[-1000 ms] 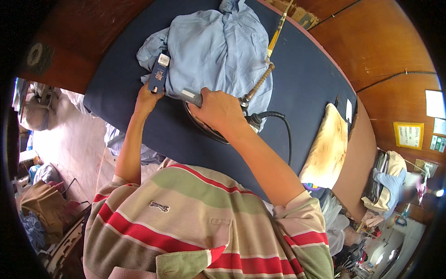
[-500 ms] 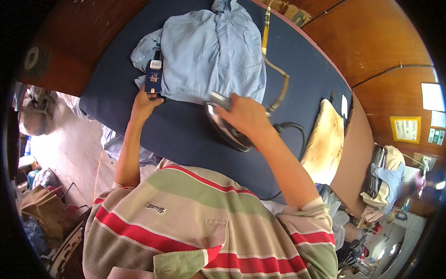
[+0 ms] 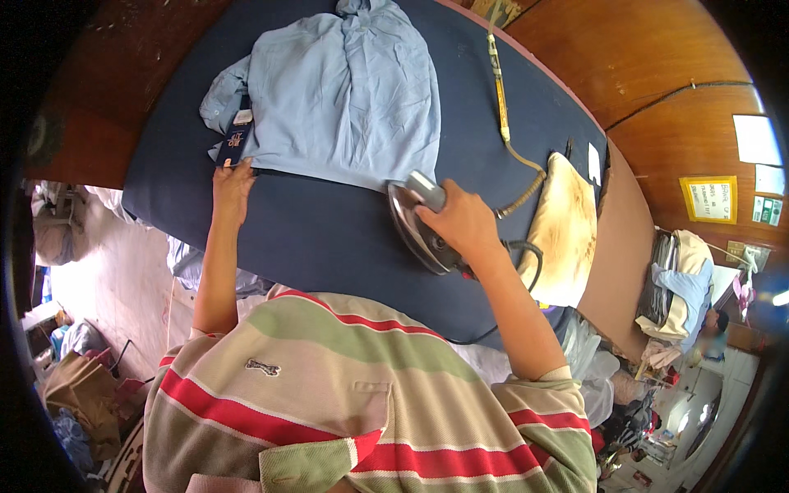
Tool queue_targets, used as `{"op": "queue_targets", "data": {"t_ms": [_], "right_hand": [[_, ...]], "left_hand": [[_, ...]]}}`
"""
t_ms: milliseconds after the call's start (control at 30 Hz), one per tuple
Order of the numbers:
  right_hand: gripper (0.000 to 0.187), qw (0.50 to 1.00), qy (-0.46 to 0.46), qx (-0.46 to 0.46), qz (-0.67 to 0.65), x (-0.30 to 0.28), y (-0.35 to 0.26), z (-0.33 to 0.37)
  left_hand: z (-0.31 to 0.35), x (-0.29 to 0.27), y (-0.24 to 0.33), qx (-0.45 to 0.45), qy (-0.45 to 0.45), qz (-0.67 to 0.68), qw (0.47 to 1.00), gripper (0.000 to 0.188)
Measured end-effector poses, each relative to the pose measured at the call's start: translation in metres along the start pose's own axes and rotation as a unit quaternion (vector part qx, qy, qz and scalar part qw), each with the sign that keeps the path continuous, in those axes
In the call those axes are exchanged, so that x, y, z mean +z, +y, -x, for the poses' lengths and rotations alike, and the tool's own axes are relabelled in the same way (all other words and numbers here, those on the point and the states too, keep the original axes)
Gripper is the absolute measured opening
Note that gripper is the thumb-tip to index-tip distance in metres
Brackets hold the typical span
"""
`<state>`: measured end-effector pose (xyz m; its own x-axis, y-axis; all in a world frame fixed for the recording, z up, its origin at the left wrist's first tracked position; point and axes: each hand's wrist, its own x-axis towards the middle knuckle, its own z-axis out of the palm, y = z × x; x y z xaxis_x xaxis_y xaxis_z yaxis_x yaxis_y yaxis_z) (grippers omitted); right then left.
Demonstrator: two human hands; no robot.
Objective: The person irons a light blue shirt on a padded table, smooths the fabric by hand, and fastens the buttons before folding it and placing it on a stack of finished garments.
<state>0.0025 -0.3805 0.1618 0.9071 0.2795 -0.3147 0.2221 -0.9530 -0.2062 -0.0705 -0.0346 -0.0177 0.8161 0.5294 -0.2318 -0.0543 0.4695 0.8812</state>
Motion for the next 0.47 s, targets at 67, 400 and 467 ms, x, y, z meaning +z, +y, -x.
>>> {"op": "queue_targets", "data": {"t_ms": [67,400,467], "right_hand": [[0.061,0.999,0.024,0.014,-0.047,0.001,0.034,0.003],[0.037,0.963,0.166,0.148,-0.151,-0.047,0.234,0.029],[0.033,0.955,0.173,0.173,-0.166,-0.051,0.265,0.019]], "left_hand": [[0.007,0.003,0.009,-0.041,-0.081,0.203,0.975,0.023],[0.021,0.005,0.027,-0.069,0.15,0.491,0.855,0.087],[0.029,0.005,0.017,-0.06,0.126,0.419,0.897,0.091]]}}
